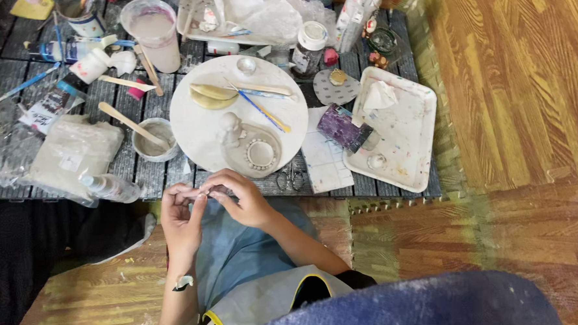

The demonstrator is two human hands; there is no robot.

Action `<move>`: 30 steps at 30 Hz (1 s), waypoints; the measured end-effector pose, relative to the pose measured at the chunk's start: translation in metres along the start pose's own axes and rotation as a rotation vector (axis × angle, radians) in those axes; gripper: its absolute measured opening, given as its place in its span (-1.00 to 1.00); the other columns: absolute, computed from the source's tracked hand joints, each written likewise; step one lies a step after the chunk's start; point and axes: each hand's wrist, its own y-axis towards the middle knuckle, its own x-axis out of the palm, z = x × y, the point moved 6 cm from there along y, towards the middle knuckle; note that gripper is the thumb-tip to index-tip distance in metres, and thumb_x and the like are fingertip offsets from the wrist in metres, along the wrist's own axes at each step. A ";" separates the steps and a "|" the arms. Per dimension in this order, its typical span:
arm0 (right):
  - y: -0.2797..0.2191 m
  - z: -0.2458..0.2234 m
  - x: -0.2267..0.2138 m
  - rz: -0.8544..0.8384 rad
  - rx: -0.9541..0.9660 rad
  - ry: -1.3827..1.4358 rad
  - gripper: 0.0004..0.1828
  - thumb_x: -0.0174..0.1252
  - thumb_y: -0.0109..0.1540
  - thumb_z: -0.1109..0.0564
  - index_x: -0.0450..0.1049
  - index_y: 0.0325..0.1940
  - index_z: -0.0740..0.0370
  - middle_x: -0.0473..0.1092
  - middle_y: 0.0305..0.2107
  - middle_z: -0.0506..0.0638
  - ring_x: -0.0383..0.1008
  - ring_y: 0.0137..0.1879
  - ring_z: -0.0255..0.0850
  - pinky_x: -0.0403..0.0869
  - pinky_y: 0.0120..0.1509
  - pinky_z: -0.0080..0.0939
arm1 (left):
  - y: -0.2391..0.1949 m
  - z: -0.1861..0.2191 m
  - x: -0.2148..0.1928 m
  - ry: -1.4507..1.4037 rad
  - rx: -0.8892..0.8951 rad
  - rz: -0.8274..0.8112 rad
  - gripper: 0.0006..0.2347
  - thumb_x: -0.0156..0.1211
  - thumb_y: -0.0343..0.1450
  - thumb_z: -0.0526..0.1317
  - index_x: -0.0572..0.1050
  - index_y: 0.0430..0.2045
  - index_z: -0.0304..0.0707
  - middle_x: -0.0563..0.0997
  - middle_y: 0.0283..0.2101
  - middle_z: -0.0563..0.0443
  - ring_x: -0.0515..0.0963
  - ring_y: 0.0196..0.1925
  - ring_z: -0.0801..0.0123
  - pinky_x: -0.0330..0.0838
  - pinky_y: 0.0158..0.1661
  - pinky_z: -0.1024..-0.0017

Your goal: The person shapes small pieces of clay by hand and attaches them to a larger clay figurine on a rotating table. They also use a brush to apply a liquid to the figurine.

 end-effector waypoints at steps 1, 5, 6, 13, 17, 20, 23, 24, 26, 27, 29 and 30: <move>0.001 -0.001 0.000 -0.008 0.003 0.017 -0.71 0.13 0.33 0.37 0.44 0.14 0.24 0.43 0.00 0.05 0.52 0.07 -0.17 0.53 0.13 -0.21 | 0.000 -0.002 -0.001 -0.012 0.008 0.006 -0.74 0.17 0.49 -0.50 0.33 0.01 -0.31 0.54 -0.12 0.06 0.52 -0.04 0.55 0.39 0.01 0.55; 0.001 -0.001 0.003 -0.051 0.045 -0.061 -0.67 0.20 0.27 0.40 0.52 0.11 0.25 0.49 -0.06 0.07 0.51 -0.08 -0.22 0.51 0.03 -0.25 | -0.001 -0.005 -0.007 0.048 0.034 0.043 -0.77 0.20 0.49 -0.52 0.33 -0.06 -0.32 0.47 -0.14 0.09 0.46 -0.09 0.59 0.35 -0.01 0.58; 0.000 -0.001 0.004 -0.051 0.033 -0.069 -0.67 0.20 0.27 0.41 0.54 0.10 0.25 0.50 -0.08 0.06 0.53 -0.05 -0.21 0.51 0.05 -0.26 | -0.002 -0.005 -0.008 0.041 0.035 0.040 -0.77 0.20 0.49 -0.52 0.32 -0.08 -0.31 0.48 -0.14 0.09 0.46 -0.10 0.59 0.35 -0.03 0.58; -0.003 0.010 0.001 0.065 -0.029 -0.059 -0.74 0.25 0.25 0.42 0.55 0.00 0.27 0.52 -0.10 0.05 0.58 0.02 -0.20 0.54 0.08 -0.27 | -0.002 -0.001 -0.004 0.037 0.011 0.036 -0.75 0.19 0.46 -0.51 0.33 -0.04 -0.33 0.57 -0.15 0.04 0.53 -0.11 0.56 0.39 -0.06 0.57; -0.008 0.022 0.005 0.056 0.054 0.033 -0.77 0.21 0.27 0.41 0.51 0.00 0.31 0.49 -0.07 0.07 0.56 -0.02 -0.25 0.54 0.04 -0.29 | -0.001 0.001 -0.004 0.029 0.003 0.057 -0.73 0.22 0.45 -0.49 0.33 -0.03 -0.34 0.63 -0.14 0.00 0.56 -0.12 0.53 0.42 -0.04 0.55; -0.009 0.025 0.008 0.022 0.058 0.065 -0.75 0.23 0.25 0.40 0.48 0.00 0.32 0.48 -0.07 0.06 0.54 -0.07 -0.27 0.52 -0.02 -0.32 | -0.002 0.001 -0.008 0.053 -0.002 0.054 -0.72 0.26 0.43 -0.47 0.35 -0.04 -0.34 0.63 -0.17 0.00 0.57 -0.12 0.52 0.43 -0.04 0.54; -0.009 0.025 0.009 -0.014 0.042 0.072 -0.74 0.27 0.24 0.40 0.47 -0.01 0.31 0.47 -0.08 0.06 0.54 -0.09 -0.29 0.52 -0.05 -0.33 | -0.004 0.001 -0.010 0.044 -0.016 0.057 -0.74 0.27 0.45 -0.46 0.37 -0.04 -0.35 0.62 -0.19 -0.01 0.57 -0.12 0.53 0.43 -0.02 0.54; -0.009 0.024 0.010 -0.013 0.035 0.060 -0.75 0.27 0.24 0.40 0.48 -0.01 0.32 0.48 -0.08 0.06 0.55 -0.08 -0.29 0.53 -0.04 -0.33 | -0.005 0.002 -0.011 0.042 -0.016 0.066 -0.74 0.27 0.45 -0.47 0.37 -0.04 -0.36 0.62 -0.18 -0.01 0.57 -0.11 0.52 0.43 -0.02 0.54; -0.009 0.023 0.011 -0.003 0.017 0.048 -0.76 0.24 0.25 0.41 0.49 -0.01 0.33 0.48 -0.07 0.06 0.56 -0.05 -0.28 0.55 -0.02 -0.32 | -0.005 0.004 -0.012 0.039 -0.013 0.081 -0.74 0.28 0.44 -0.47 0.37 -0.04 -0.36 0.62 -0.17 0.00 0.57 -0.11 0.52 0.42 -0.01 0.53; -0.009 0.022 0.011 0.005 0.007 0.050 -0.77 0.23 0.26 0.41 0.49 -0.01 0.33 0.48 -0.07 0.07 0.56 -0.02 -0.27 0.57 -0.01 -0.32 | -0.006 0.005 -0.012 0.031 -0.010 0.076 -0.74 0.28 0.44 -0.47 0.37 -0.05 -0.36 0.63 -0.18 -0.01 0.58 -0.11 0.52 0.43 -0.01 0.53; -0.009 0.022 0.012 0.012 -0.001 0.059 -0.78 0.23 0.26 0.41 0.49 -0.02 0.33 0.49 -0.07 0.07 0.57 -0.04 -0.28 0.57 -0.03 -0.33 | -0.006 0.008 -0.012 0.014 -0.002 0.064 -0.75 0.27 0.44 -0.47 0.37 -0.06 -0.36 0.65 -0.19 -0.01 0.59 -0.12 0.51 0.44 0.00 0.53; -0.010 0.022 0.012 0.010 0.001 0.066 -0.78 0.25 0.25 0.41 0.49 -0.03 0.33 0.49 -0.08 0.08 0.56 -0.08 -0.29 0.55 -0.08 -0.34 | -0.007 0.009 -0.012 0.022 -0.008 0.057 -0.76 0.27 0.44 -0.47 0.38 -0.07 -0.37 0.64 -0.19 -0.01 0.59 -0.12 0.51 0.44 -0.01 0.53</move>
